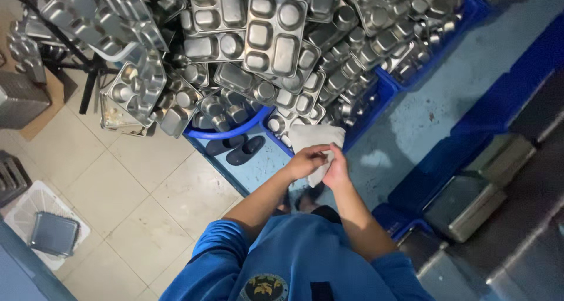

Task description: The person repeatedly picks up stainless steel compartment trays from a large pile, wipes each tray with a white cloth, and places the cleaned trays onto a growing stack on a blue table. The process is continuous and repetitive throughout the clip.

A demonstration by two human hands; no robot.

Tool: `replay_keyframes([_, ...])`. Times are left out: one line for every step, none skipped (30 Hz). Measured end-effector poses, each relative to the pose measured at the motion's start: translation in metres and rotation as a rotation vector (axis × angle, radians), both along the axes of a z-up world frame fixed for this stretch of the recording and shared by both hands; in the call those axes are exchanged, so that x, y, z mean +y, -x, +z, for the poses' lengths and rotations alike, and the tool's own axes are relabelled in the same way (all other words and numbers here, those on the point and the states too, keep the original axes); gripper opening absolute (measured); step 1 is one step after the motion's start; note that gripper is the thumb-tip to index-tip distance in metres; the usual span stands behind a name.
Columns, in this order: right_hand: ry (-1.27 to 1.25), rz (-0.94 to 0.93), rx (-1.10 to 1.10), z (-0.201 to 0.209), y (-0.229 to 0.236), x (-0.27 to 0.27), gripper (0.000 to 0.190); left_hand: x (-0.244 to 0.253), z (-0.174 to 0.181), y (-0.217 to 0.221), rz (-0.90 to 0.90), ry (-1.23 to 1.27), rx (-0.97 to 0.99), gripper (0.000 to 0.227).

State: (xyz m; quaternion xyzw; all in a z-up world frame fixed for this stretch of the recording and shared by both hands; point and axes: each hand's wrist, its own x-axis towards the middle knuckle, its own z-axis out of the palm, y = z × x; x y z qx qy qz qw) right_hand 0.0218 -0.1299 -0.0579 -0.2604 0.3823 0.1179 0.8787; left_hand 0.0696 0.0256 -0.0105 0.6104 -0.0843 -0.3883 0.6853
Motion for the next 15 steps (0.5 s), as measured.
replay_keyframes([-0.114, 0.002, -0.065, -0.002, -0.008, -0.005, 0.056, -0.002, -0.008, -0.007, 0.042, 0.067, 0.035, 0.053])
replay_keyframes([-0.229, 0.004, -0.129, -0.004, -0.018, -0.009, 0.055, -0.003, -0.017, -0.018, 0.090, 0.094, 0.010, 0.054])
replay_keyframes([-0.225, 0.003, -0.107, -0.004, -0.025, -0.013, 0.055, -0.002, -0.027, -0.025, 0.142, 0.121, -0.003, 0.055])
replay_keyframes([-0.221, 0.002, -0.085, -0.004, -0.034, -0.015, 0.055, 0.001, -0.036, -0.030, 0.193, 0.146, -0.017, 0.056])
replay_keyframes([-0.217, 0.007, -0.080, -0.006, -0.055, -0.019, 0.055, 0.004, -0.047, -0.042, 0.241, 0.082, -0.052, 0.058])
replay_keyframes([-0.215, 0.029, -0.080, -0.006, -0.072, -0.023, 0.055, 0.007, -0.056, -0.054, 0.288, 0.016, -0.085, 0.061])
replay_keyframes([-0.214, 0.041, -0.068, -0.004, -0.082, -0.024, 0.055, 0.013, -0.061, -0.060, 0.328, -0.053, -0.104, 0.064])
replay_keyframes([-0.213, 0.054, -0.056, -0.001, -0.094, -0.024, 0.055, 0.019, -0.065, -0.065, 0.397, -0.127, -0.050, 0.065])
replay_keyframes([-0.188, 0.048, -0.037, -0.001, -0.111, -0.022, 0.055, 0.028, -0.069, -0.079, 0.455, -0.201, -0.007, 0.066])
replay_keyframes([-0.162, 0.042, -0.017, 0.000, -0.129, -0.021, 0.056, 0.038, -0.072, -0.094, 0.513, -0.274, 0.035, 0.068])
replay_keyframes([-0.131, 0.037, 0.015, 0.001, -0.138, -0.024, 0.056, 0.045, -0.075, -0.102, 0.546, -0.300, 0.036, 0.069])
replay_keyframes([-0.141, 0.040, 0.011, 0.002, -0.148, -0.025, 0.055, 0.053, -0.078, -0.113, 0.579, -0.326, 0.037, 0.070])
replay_keyframes([-0.154, 0.038, -0.005, 0.000, -0.165, -0.024, 0.055, 0.064, -0.082, -0.131, 0.606, -0.352, 0.026, 0.072])
replay_keyframes([-0.166, 0.036, -0.020, -0.002, -0.182, -0.022, 0.055, 0.073, -0.086, -0.151, 0.626, -0.368, 0.012, 0.073])
replay_keyframes([-0.147, 0.025, -0.025, -0.003, -0.197, -0.020, 0.055, 0.083, -0.091, -0.170, 0.639, -0.383, 0.001, 0.075])
